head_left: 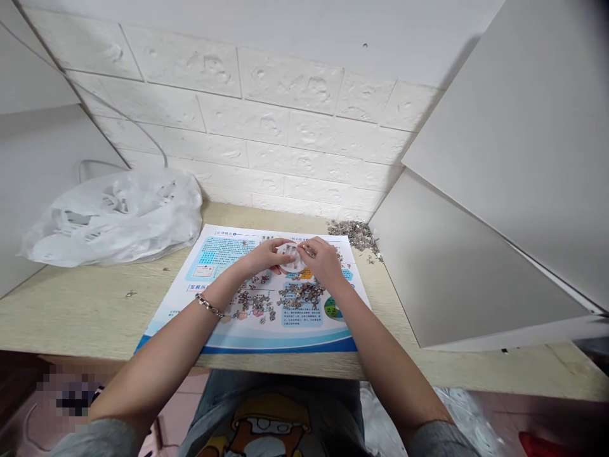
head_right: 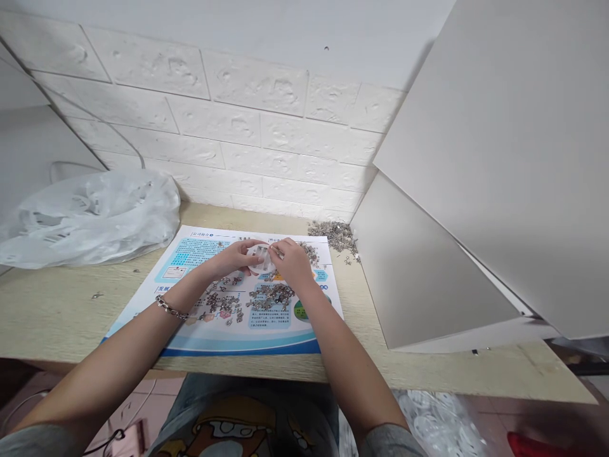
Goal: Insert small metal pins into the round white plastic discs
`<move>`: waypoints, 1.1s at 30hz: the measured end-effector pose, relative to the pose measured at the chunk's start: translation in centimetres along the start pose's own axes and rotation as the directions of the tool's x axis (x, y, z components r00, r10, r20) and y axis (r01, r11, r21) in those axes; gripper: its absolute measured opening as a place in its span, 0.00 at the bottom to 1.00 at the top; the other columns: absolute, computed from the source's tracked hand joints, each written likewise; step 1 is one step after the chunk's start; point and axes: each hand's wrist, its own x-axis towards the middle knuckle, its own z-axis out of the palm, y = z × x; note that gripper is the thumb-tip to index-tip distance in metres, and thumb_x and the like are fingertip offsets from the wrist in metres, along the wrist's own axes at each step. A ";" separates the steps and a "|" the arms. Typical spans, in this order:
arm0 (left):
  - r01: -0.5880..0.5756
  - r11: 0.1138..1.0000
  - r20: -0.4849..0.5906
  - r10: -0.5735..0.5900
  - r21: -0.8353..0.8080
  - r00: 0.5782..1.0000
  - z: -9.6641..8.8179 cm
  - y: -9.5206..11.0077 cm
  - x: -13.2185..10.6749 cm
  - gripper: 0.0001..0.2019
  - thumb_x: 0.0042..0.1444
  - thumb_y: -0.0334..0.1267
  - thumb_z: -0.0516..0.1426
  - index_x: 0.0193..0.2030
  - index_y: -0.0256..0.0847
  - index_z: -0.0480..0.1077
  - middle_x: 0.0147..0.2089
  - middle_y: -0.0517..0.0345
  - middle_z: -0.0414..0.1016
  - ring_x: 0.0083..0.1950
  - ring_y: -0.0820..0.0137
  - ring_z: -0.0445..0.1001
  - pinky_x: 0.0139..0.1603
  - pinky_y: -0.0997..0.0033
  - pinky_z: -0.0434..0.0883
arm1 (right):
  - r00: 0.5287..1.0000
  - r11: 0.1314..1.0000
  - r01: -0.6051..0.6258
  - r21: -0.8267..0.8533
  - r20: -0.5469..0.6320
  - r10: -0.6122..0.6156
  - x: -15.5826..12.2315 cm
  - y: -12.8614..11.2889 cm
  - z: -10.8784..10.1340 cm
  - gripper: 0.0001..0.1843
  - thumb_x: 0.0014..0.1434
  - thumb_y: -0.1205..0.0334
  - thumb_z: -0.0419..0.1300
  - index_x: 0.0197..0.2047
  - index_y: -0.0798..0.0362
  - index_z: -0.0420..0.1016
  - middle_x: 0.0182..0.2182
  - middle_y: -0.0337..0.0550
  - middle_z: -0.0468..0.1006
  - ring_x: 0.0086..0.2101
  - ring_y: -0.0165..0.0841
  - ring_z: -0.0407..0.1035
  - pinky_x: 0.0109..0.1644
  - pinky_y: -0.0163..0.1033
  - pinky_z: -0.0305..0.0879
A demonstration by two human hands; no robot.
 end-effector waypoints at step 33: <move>-0.162 0.885 -0.237 0.287 0.437 0.928 1.1 -1.6 0.9 0.12 0.53 0.41 0.51 0.41 0.39 0.68 0.26 0.58 0.68 0.26 0.73 0.64 0.26 0.74 0.59 | 0.939 0.916 -0.344 0.207 0.073 0.337 0.0 -1.6 0.0 0.08 0.47 0.60 0.51 0.30 0.52 0.65 0.21 0.34 0.61 0.22 0.26 0.54 0.25 0.32 0.50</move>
